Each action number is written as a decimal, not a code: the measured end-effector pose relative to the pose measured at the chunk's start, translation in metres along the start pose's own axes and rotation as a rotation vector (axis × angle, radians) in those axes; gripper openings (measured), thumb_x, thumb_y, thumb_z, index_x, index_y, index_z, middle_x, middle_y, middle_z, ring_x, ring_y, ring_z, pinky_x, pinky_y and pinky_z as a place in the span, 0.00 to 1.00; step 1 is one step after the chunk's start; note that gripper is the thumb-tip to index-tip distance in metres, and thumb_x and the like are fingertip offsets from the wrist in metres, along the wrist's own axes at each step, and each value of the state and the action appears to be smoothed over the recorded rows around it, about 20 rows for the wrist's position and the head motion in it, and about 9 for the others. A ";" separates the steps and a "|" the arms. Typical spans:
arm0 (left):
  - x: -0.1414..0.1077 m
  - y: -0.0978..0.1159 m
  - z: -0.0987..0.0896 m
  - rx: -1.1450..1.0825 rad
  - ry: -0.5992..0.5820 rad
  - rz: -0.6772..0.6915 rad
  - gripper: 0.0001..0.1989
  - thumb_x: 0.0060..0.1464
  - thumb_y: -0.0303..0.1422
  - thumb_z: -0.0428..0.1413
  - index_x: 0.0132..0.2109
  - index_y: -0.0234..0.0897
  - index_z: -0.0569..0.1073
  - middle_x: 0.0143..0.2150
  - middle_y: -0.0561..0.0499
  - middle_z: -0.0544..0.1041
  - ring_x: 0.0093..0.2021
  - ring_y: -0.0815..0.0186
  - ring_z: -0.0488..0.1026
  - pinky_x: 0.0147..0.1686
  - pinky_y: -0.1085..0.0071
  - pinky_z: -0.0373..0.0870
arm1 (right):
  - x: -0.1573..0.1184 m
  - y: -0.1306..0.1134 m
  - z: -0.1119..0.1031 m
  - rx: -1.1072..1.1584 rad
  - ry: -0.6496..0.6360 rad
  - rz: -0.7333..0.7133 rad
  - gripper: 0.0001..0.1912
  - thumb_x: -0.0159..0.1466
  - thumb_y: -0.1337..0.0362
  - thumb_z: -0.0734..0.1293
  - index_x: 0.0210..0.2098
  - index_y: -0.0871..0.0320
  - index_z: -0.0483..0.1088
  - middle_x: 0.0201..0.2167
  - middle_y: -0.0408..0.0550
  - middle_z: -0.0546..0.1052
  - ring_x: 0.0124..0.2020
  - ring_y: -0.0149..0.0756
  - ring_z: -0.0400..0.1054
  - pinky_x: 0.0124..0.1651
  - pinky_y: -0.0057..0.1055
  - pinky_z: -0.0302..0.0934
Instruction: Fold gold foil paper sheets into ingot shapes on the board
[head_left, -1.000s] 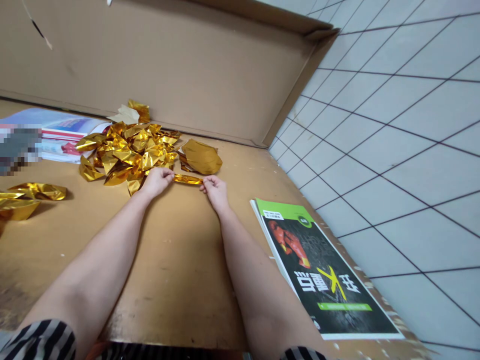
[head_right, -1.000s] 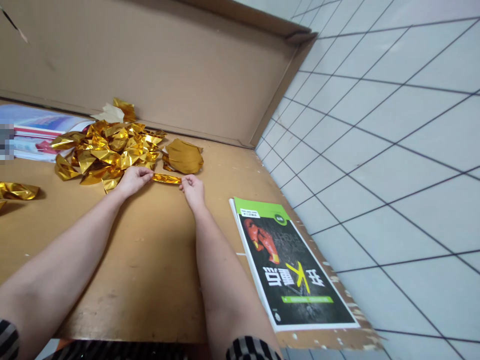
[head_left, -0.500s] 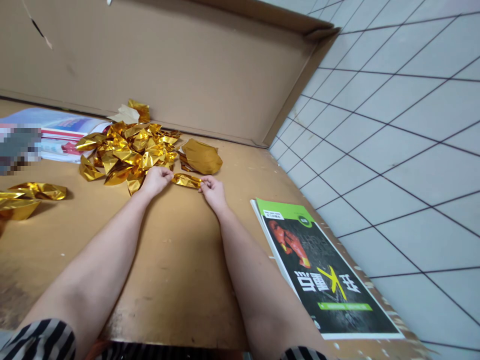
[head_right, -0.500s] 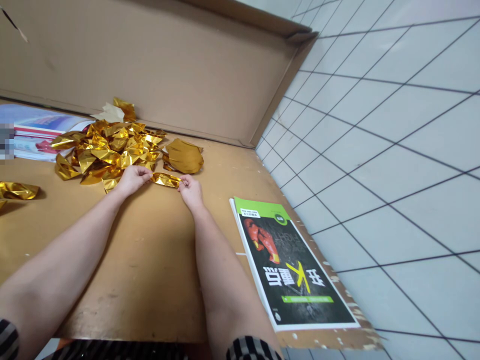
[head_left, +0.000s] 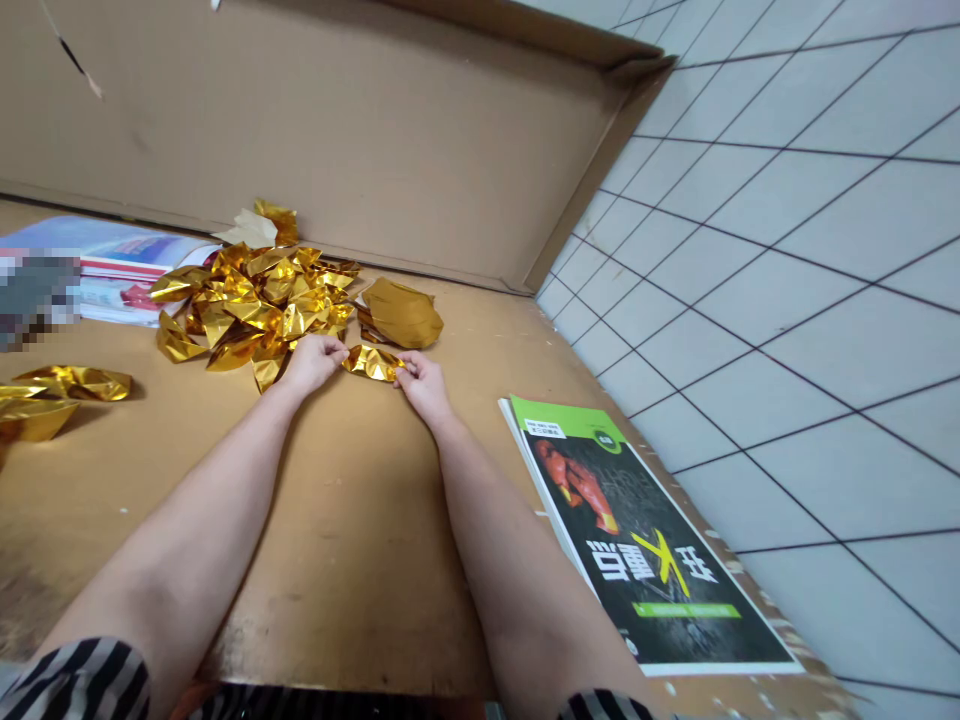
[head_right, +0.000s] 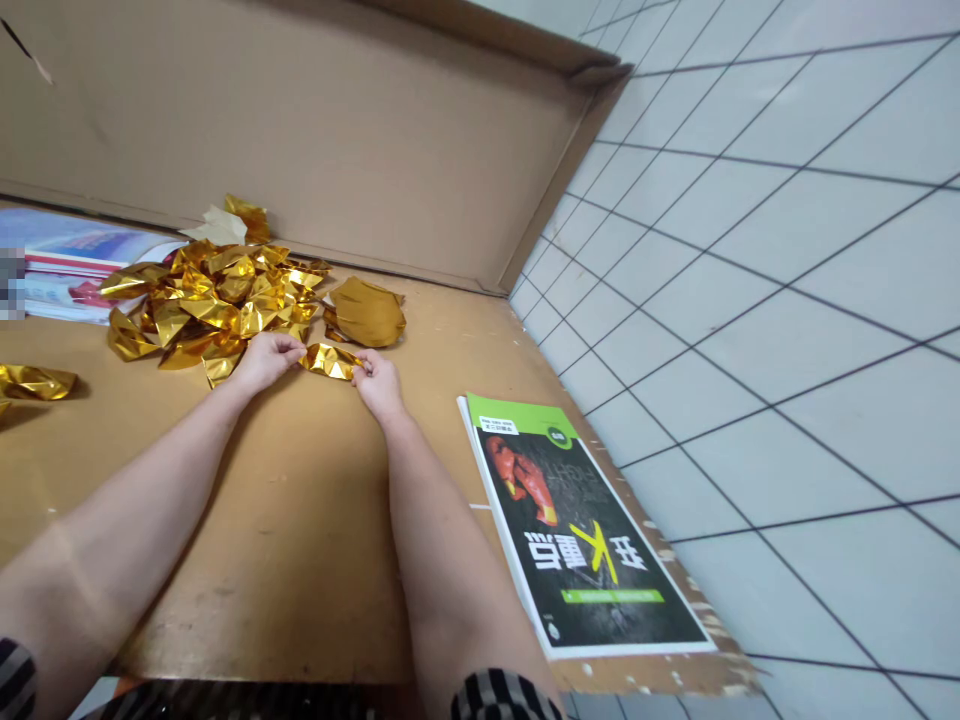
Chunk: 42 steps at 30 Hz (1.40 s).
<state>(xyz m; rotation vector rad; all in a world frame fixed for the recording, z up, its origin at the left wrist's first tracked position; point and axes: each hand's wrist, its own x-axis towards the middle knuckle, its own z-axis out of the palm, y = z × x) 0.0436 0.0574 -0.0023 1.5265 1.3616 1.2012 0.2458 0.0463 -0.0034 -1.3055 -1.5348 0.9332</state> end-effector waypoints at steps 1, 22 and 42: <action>0.000 0.000 0.000 0.002 -0.002 0.006 0.05 0.42 0.30 0.57 0.23 0.36 0.76 0.18 0.56 0.72 0.22 0.68 0.66 0.29 0.71 0.64 | 0.001 0.001 0.000 -0.011 -0.007 0.000 0.09 0.50 0.68 0.62 0.31 0.54 0.70 0.15 0.33 0.69 0.20 0.31 0.66 0.30 0.28 0.60; 0.002 -0.006 0.002 0.055 0.010 0.050 0.05 0.44 0.31 0.56 0.24 0.36 0.75 0.21 0.56 0.73 0.25 0.67 0.70 0.32 0.71 0.66 | -0.001 -0.006 0.001 0.101 -0.059 0.041 0.08 0.49 0.66 0.62 0.30 0.55 0.70 0.12 0.33 0.64 0.17 0.30 0.61 0.27 0.27 0.57; 0.000 -0.003 0.003 0.084 0.009 0.039 0.06 0.45 0.32 0.55 0.24 0.37 0.73 0.20 0.56 0.72 0.26 0.66 0.69 0.32 0.71 0.66 | 0.001 0.005 0.004 -0.261 0.025 -0.103 0.14 0.58 0.60 0.59 0.37 0.55 0.73 0.21 0.39 0.71 0.26 0.35 0.65 0.33 0.31 0.59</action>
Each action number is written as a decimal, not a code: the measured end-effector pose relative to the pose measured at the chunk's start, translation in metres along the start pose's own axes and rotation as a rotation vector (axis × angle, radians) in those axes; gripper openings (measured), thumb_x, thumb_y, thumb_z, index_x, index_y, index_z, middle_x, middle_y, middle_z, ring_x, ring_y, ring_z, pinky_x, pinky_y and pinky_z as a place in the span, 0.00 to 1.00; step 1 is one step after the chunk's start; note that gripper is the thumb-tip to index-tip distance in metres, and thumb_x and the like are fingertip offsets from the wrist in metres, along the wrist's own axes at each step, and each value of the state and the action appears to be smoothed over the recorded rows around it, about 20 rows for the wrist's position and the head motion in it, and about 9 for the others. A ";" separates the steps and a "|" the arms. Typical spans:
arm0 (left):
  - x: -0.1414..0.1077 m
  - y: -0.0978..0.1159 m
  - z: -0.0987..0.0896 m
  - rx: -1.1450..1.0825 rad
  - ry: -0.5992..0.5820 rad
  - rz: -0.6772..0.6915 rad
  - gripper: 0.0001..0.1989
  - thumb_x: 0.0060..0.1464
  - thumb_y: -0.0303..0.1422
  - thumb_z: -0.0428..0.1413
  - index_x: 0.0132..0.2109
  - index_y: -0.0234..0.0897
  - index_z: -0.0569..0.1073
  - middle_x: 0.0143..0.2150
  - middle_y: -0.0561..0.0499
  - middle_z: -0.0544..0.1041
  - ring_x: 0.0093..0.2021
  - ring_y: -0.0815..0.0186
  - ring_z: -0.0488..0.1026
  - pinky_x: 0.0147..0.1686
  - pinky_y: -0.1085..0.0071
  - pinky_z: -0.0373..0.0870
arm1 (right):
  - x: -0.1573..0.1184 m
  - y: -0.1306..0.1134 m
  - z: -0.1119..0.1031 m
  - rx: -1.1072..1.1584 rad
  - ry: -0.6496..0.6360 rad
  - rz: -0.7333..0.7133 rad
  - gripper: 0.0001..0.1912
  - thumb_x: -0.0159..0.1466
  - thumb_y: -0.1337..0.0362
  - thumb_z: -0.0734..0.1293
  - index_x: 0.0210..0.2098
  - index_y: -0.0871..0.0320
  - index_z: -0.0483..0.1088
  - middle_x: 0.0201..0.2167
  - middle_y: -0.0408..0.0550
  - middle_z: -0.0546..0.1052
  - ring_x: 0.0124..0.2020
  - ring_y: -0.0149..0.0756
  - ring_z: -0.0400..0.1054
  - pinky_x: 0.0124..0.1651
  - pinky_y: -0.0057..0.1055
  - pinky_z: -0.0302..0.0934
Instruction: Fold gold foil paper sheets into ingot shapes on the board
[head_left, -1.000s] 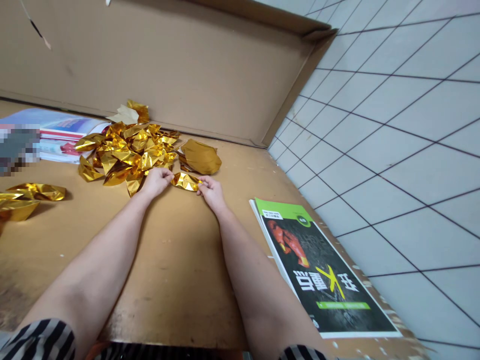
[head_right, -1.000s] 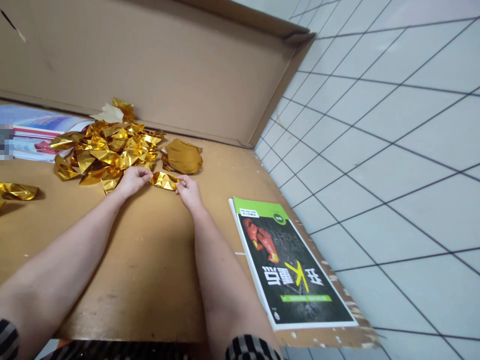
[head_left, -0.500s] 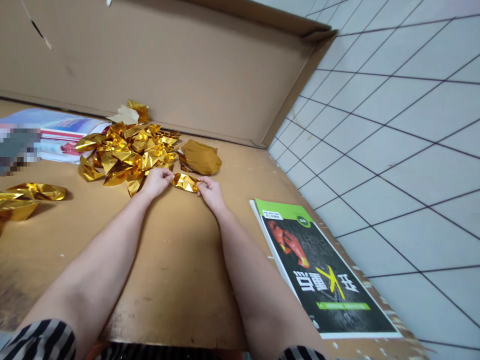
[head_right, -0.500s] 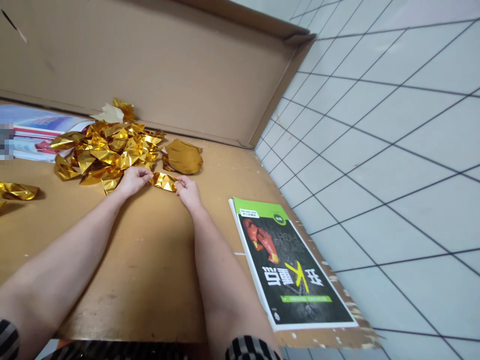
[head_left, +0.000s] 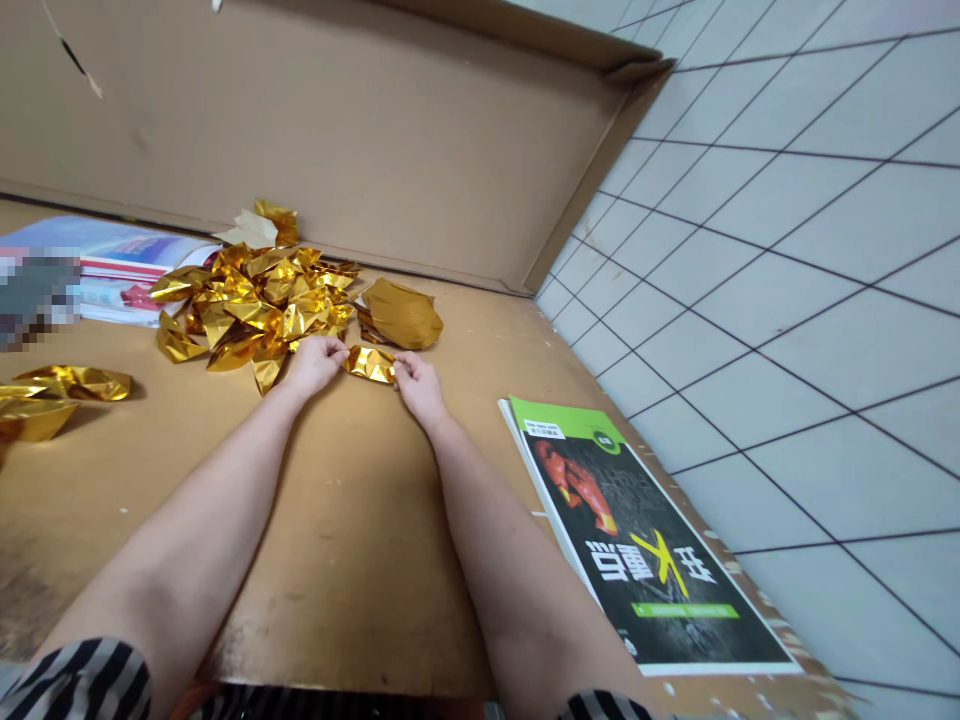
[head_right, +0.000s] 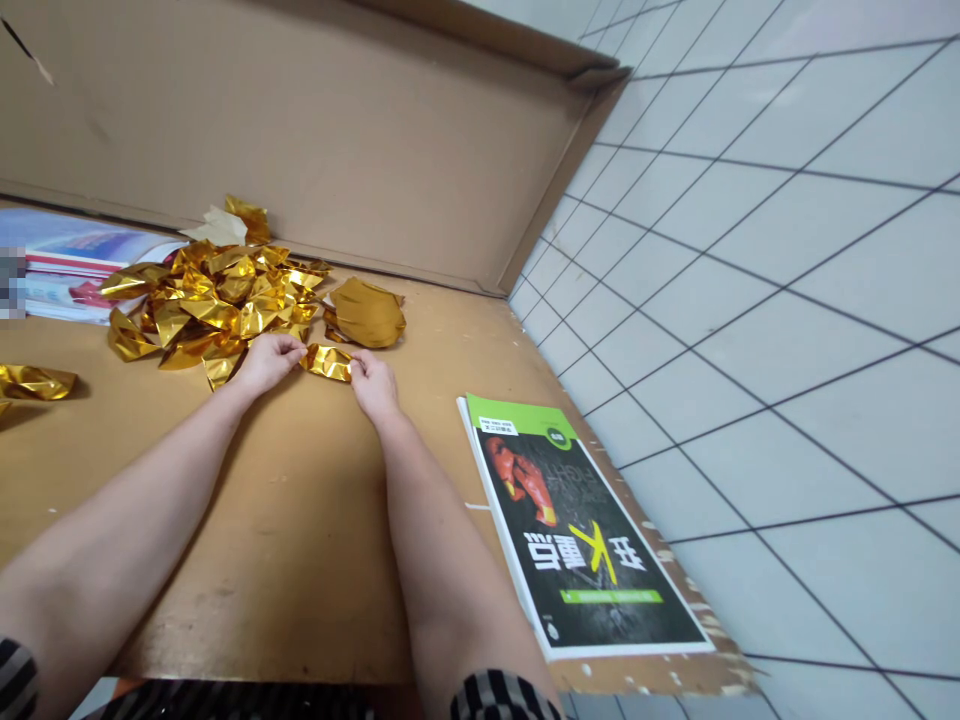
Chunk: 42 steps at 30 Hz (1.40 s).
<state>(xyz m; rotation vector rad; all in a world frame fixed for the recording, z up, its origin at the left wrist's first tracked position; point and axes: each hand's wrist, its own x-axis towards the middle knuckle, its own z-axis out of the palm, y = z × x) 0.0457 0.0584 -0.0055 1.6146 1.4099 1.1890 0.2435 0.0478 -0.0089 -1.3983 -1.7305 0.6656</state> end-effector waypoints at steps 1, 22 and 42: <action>0.000 0.000 0.000 0.004 0.000 0.002 0.06 0.45 0.32 0.55 0.24 0.37 0.73 0.20 0.56 0.72 0.26 0.66 0.69 0.32 0.71 0.65 | 0.000 0.000 0.000 0.007 0.003 0.001 0.13 0.58 0.61 0.59 0.36 0.55 0.73 0.20 0.39 0.71 0.26 0.35 0.65 0.33 0.31 0.59; -0.004 0.023 -0.002 -0.205 -0.017 -0.158 0.05 0.44 0.29 0.60 0.24 0.35 0.73 0.15 0.56 0.69 0.19 0.69 0.69 0.26 0.72 0.67 | -0.002 -0.019 -0.009 0.510 0.072 0.154 0.20 0.48 0.45 0.70 0.28 0.55 0.68 0.15 0.36 0.67 0.18 0.28 0.60 0.23 0.26 0.54; 0.018 0.021 -0.028 -0.334 0.598 0.064 0.30 0.51 0.22 0.53 0.62 0.38 0.62 0.54 0.43 0.73 0.47 0.66 0.74 0.48 0.73 0.70 | 0.003 -0.003 -0.002 0.309 0.126 0.079 0.16 0.54 0.48 0.67 0.30 0.55 0.69 0.20 0.39 0.69 0.23 0.32 0.63 0.30 0.30 0.59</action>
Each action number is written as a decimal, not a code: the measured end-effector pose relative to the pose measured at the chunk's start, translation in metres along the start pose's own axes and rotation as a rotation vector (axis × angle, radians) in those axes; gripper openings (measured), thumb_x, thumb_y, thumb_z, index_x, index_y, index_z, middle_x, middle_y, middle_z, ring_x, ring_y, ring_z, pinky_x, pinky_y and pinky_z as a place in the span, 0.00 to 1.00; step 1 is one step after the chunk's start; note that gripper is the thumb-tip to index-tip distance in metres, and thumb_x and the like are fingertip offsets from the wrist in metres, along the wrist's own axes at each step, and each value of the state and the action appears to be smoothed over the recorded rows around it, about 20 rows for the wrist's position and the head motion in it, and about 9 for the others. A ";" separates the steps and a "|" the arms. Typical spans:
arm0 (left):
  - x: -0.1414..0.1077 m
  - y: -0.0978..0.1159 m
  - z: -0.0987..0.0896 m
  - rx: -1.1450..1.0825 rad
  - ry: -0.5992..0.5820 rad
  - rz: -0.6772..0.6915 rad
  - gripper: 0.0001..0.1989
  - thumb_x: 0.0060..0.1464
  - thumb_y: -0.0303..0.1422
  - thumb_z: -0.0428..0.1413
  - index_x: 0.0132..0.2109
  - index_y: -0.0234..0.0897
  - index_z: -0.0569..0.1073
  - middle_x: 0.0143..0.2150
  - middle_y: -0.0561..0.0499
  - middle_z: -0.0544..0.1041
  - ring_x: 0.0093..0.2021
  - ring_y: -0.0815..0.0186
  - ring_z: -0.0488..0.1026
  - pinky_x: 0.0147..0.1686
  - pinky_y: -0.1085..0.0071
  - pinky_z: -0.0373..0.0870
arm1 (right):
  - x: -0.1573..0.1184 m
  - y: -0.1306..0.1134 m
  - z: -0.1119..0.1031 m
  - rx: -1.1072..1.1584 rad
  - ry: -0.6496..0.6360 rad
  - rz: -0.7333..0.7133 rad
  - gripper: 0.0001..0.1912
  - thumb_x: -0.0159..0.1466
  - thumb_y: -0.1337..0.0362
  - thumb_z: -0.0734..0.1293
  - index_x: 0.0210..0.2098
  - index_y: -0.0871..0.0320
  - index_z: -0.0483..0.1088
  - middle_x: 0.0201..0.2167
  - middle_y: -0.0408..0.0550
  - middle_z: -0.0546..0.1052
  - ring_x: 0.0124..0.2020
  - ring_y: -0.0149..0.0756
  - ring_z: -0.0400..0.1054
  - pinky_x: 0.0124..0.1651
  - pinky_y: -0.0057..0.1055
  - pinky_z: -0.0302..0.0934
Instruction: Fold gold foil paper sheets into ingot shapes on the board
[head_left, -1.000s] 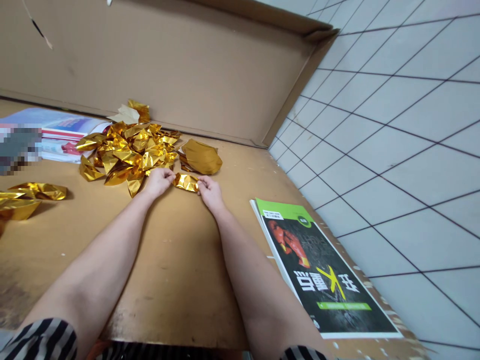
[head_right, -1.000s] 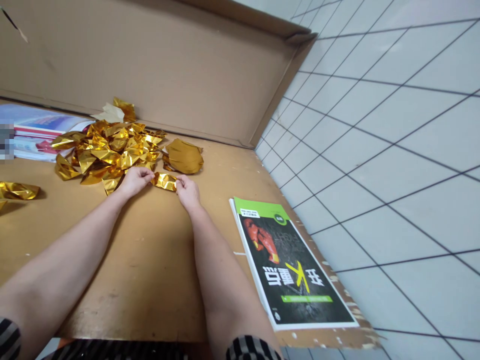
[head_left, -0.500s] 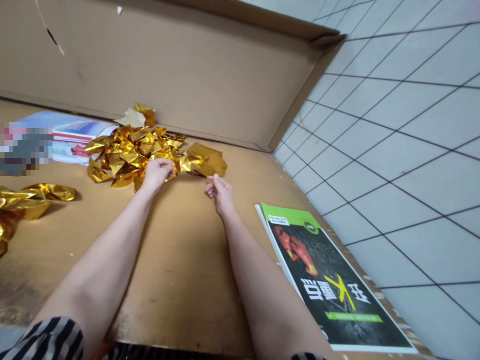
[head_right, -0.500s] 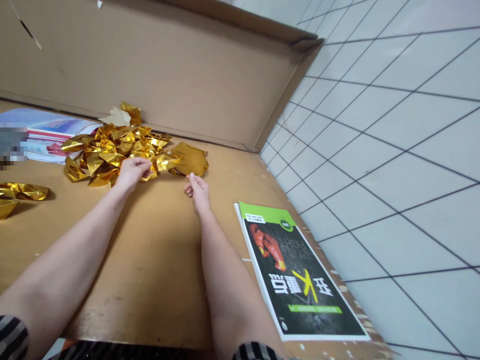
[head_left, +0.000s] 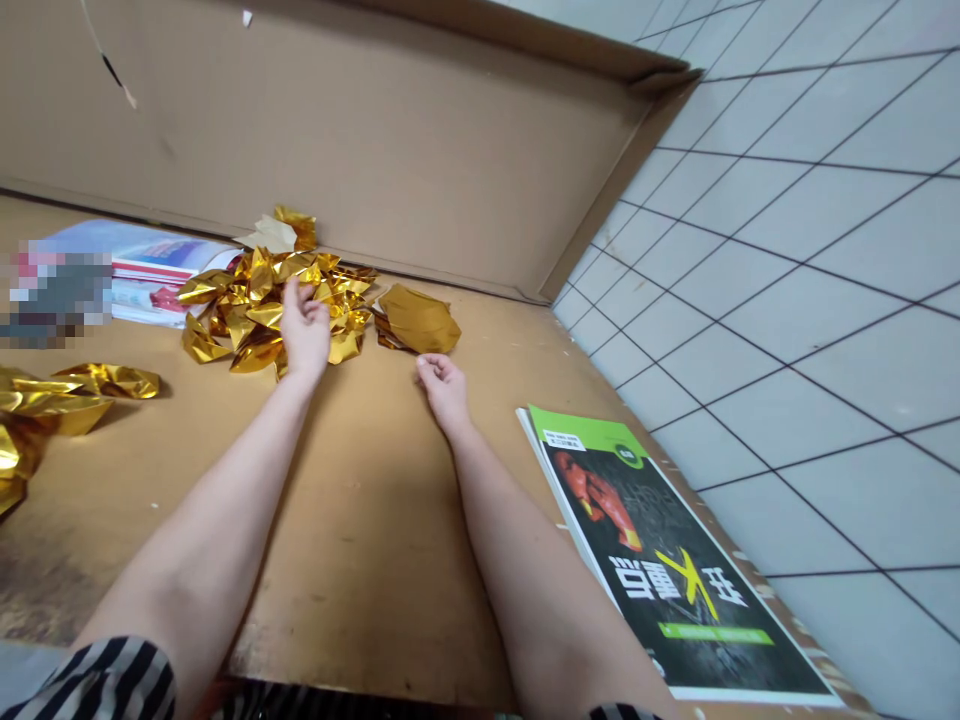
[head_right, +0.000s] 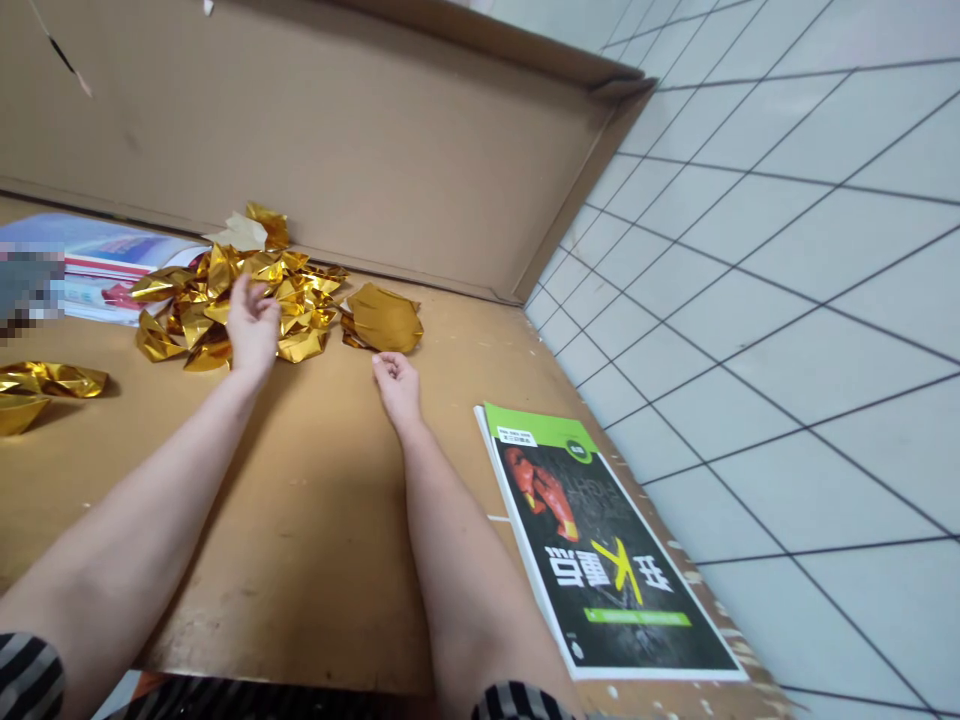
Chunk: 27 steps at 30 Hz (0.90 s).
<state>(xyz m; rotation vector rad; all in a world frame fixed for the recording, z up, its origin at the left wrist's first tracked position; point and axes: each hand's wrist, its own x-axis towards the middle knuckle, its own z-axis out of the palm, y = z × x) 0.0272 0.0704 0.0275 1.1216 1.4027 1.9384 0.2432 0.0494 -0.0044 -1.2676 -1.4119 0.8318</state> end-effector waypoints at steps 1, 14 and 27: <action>-0.010 0.000 0.007 0.029 -0.075 0.007 0.27 0.52 0.23 0.53 0.60 0.38 0.65 0.50 0.45 0.76 0.44 0.66 0.75 0.46 0.72 0.70 | 0.001 0.002 0.000 -0.067 0.029 -0.024 0.14 0.55 0.51 0.67 0.31 0.55 0.69 0.22 0.41 0.69 0.25 0.33 0.64 0.32 0.32 0.61; -0.046 -0.033 0.027 0.161 -0.529 -0.183 0.10 0.48 0.24 0.54 0.37 0.35 0.77 0.24 0.54 0.73 0.26 0.65 0.72 0.36 0.69 0.70 | 0.028 -0.007 0.014 -0.927 0.065 -0.295 0.16 0.60 0.62 0.64 0.46 0.54 0.75 0.46 0.57 0.73 0.50 0.50 0.61 0.51 0.46 0.55; -0.044 -0.026 0.028 0.088 -0.412 -0.104 0.20 0.46 0.25 0.60 0.48 0.35 0.75 0.46 0.43 0.77 0.47 0.60 0.75 0.51 0.65 0.69 | 0.045 -0.039 -0.020 -0.927 0.185 -0.400 0.15 0.64 0.63 0.57 0.37 0.56 0.76 0.40 0.56 0.79 0.42 0.47 0.66 0.47 0.44 0.52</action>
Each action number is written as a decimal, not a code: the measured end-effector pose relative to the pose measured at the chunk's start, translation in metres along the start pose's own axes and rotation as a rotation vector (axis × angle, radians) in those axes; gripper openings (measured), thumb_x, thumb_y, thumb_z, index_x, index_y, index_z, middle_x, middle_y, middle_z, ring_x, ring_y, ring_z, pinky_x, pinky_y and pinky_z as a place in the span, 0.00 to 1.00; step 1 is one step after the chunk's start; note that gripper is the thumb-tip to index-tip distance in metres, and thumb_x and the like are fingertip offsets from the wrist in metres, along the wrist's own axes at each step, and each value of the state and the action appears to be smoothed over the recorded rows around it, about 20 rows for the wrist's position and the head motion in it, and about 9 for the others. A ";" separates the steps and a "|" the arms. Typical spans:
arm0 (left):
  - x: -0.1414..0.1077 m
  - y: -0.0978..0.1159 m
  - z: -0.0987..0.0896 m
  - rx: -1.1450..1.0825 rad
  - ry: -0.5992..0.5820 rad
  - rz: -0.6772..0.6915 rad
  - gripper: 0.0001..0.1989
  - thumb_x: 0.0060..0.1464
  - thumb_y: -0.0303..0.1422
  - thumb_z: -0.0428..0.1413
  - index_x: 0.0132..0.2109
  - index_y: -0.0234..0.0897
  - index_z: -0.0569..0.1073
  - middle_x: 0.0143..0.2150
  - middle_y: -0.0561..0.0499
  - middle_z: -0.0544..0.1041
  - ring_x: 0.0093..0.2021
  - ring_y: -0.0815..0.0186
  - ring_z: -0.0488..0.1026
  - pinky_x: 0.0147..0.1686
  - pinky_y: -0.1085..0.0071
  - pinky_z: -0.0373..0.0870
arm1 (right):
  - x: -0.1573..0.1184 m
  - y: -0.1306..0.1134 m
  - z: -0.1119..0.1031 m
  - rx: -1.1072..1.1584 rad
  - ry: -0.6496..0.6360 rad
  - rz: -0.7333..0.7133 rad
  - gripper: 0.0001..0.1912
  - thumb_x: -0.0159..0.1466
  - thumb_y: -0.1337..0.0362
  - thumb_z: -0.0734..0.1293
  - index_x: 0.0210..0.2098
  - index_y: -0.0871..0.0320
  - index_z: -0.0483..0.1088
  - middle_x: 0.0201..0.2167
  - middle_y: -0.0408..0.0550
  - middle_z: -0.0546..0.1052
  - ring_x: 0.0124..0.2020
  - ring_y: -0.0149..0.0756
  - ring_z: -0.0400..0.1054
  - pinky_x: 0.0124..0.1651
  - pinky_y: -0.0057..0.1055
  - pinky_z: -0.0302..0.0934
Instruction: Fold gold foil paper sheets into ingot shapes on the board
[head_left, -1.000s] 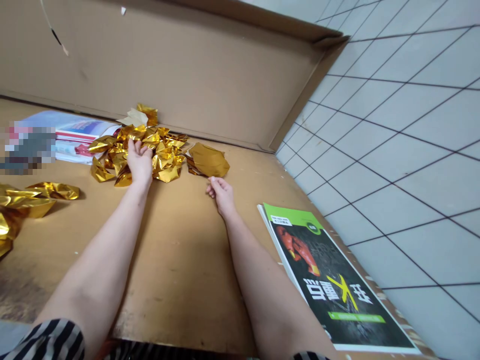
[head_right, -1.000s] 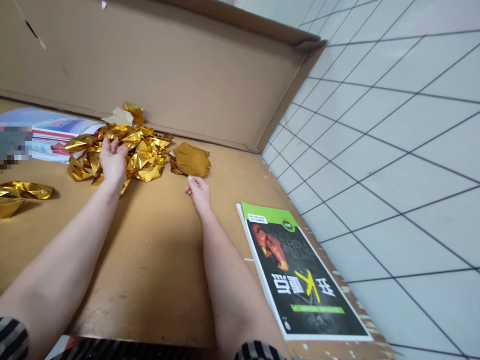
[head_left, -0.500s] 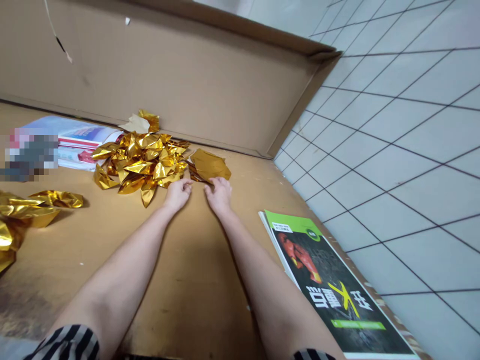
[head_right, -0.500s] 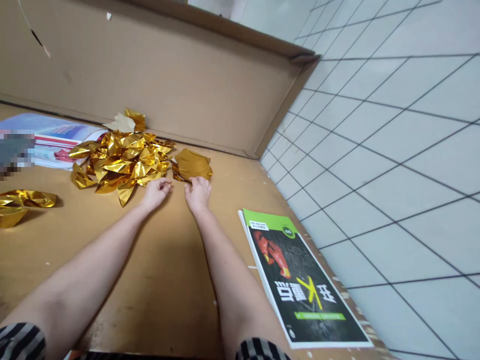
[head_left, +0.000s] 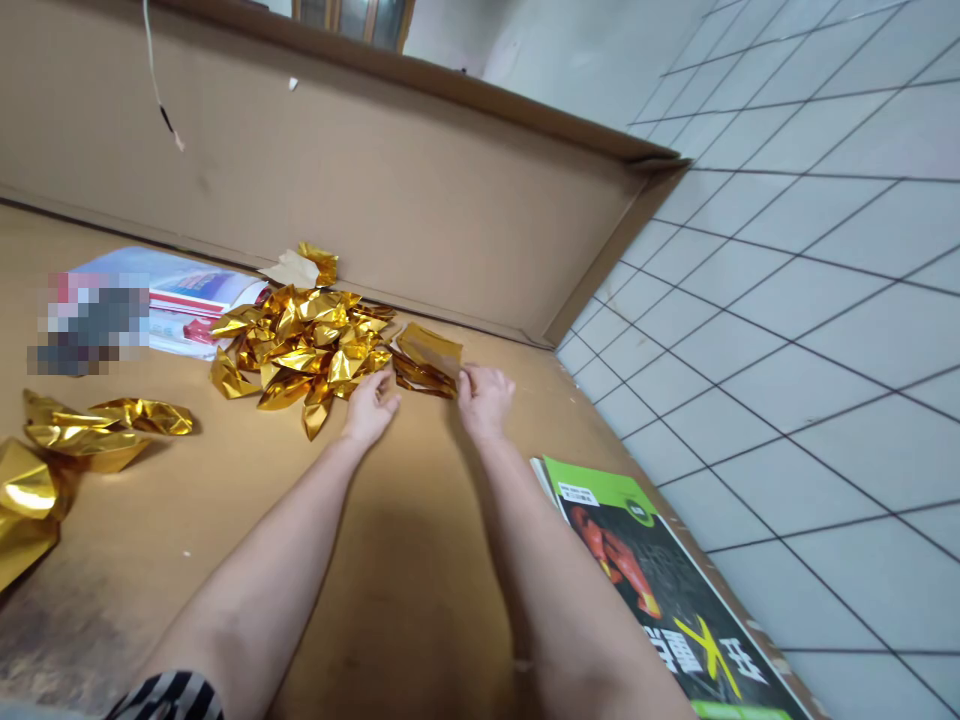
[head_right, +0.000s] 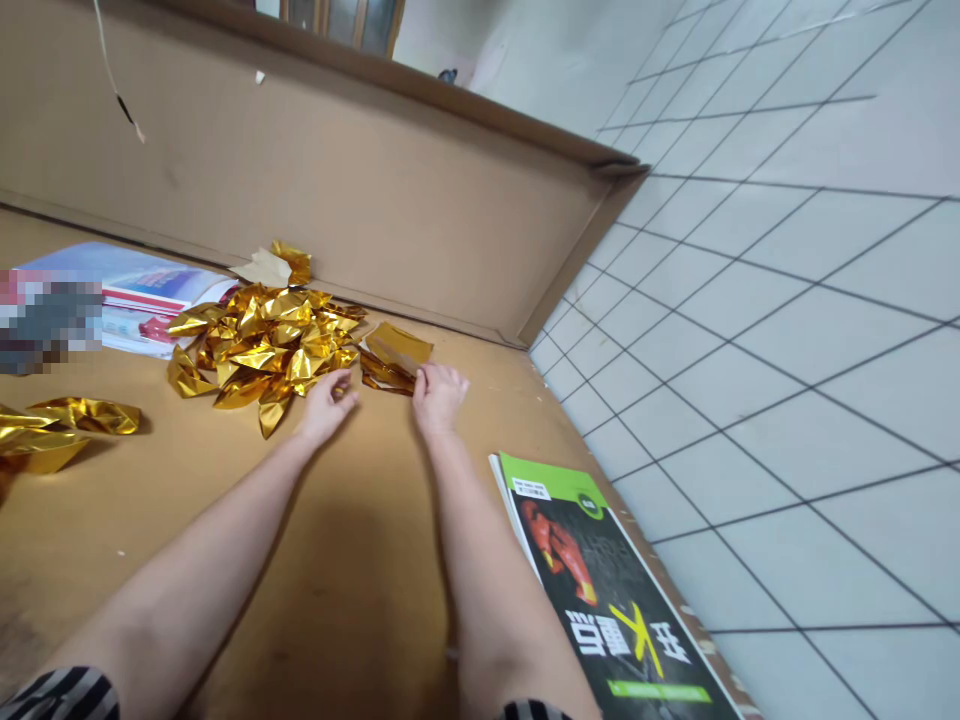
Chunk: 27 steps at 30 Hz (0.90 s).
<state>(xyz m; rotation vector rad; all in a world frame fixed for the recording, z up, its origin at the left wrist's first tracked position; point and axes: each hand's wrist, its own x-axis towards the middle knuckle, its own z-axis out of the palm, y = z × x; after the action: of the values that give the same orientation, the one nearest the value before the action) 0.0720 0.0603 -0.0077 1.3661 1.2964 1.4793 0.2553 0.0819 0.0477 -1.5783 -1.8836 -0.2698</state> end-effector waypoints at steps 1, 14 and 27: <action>0.000 0.003 -0.002 -0.014 0.010 0.039 0.22 0.45 0.28 0.62 0.51 0.36 0.74 0.52 0.43 0.75 0.53 0.58 0.72 0.56 0.64 0.66 | -0.001 -0.001 -0.012 -0.005 -0.007 -0.038 0.15 0.64 0.63 0.57 0.37 0.57 0.75 0.39 0.56 0.79 0.41 0.46 0.66 0.47 0.43 0.52; -0.008 0.038 -0.015 -0.376 -0.532 -0.229 0.18 0.29 0.42 0.70 0.24 0.33 0.76 0.20 0.54 0.74 0.24 0.66 0.71 0.27 0.73 0.65 | -0.028 -0.031 -0.080 0.516 -0.239 0.024 0.12 0.59 0.55 0.66 0.36 0.54 0.75 0.28 0.45 0.78 0.30 0.35 0.68 0.37 0.32 0.60; -0.014 0.039 -0.006 -0.726 -0.370 -0.437 0.24 0.16 0.39 0.74 0.25 0.32 0.78 0.24 0.50 0.79 0.22 0.69 0.71 0.26 0.74 0.67 | -0.074 -0.034 -0.057 1.387 -0.208 0.722 0.25 0.32 0.52 0.81 0.27 0.57 0.75 0.26 0.46 0.81 0.29 0.39 0.74 0.39 0.34 0.67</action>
<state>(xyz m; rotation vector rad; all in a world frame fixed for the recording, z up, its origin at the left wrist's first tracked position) 0.0727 0.0365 0.0274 0.7594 0.6544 1.1475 0.2476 -0.0166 0.0557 -1.0861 -0.9520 1.2637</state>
